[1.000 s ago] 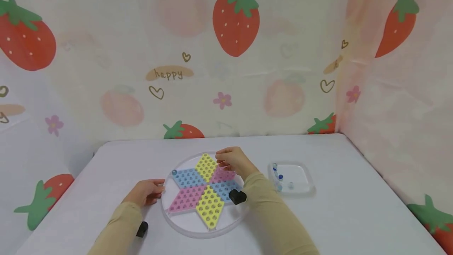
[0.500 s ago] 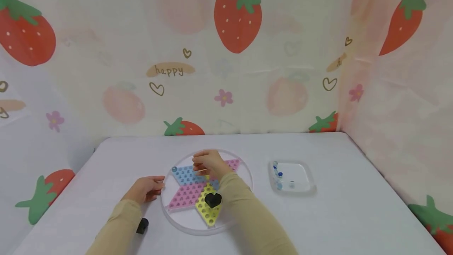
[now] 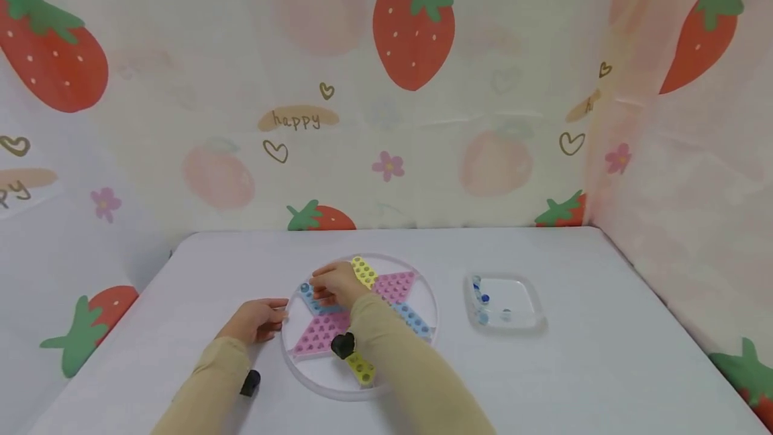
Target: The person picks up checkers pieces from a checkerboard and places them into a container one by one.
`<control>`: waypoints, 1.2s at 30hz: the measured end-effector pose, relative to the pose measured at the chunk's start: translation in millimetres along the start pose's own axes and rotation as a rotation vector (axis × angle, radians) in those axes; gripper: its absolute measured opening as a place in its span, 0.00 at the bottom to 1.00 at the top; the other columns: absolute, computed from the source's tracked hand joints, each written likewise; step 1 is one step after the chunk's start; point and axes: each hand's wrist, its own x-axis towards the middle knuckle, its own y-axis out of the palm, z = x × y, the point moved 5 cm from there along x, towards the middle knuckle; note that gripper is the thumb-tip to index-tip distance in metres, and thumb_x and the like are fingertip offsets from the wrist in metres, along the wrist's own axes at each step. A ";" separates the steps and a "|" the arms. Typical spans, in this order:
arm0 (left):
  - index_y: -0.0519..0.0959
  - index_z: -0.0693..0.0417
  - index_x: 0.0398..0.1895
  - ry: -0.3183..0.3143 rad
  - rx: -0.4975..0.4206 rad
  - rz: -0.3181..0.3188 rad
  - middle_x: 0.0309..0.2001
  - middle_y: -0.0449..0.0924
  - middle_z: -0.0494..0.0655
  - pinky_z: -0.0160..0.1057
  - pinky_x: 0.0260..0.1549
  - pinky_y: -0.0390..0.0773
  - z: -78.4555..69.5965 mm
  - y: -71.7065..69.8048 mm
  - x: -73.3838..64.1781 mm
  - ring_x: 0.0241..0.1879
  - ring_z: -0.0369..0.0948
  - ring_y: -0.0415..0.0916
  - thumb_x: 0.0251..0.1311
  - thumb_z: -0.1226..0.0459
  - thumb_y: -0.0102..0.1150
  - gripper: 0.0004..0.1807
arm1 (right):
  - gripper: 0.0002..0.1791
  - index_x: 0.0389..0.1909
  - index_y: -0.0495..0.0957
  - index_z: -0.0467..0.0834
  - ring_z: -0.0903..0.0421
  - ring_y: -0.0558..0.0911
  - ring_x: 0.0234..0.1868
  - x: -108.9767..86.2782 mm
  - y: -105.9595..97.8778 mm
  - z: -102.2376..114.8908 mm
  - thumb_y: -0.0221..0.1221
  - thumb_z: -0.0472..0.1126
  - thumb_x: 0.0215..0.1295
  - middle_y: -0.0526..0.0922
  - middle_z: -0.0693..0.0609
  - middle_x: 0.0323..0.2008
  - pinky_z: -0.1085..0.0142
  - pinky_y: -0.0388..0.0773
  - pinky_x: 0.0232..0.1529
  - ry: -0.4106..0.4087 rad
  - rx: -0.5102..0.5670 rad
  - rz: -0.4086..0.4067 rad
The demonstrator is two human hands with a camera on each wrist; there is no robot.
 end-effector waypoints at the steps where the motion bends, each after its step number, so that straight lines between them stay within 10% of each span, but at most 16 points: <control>1: 0.71 0.65 0.63 -0.004 0.001 0.000 0.16 0.74 0.39 0.28 0.19 0.70 0.3 0.3 0.6 0.17 0.32 0.70 0.63 0.72 0.58 0.24 | 0.16 0.52 0.77 0.33 0.57 0.78 0.24 1.6 2.3 -0.7 0.60 0.32 0.65 0.78 0.47 0.26 0.68 0.77 0.27 0.007 -0.003 0.001; 36: 0.73 0.64 0.61 -0.024 0.005 -0.025 0.18 0.75 0.38 0.30 0.21 0.71 2.5 -0.1 5.9 0.18 0.33 0.71 0.62 0.73 0.58 0.22 | 0.10 0.45 0.81 0.33 0.59 0.75 0.13 14.5 26.2 -4.0 0.60 0.27 0.63 0.78 0.47 0.19 0.71 0.72 0.15 0.077 -0.149 -0.082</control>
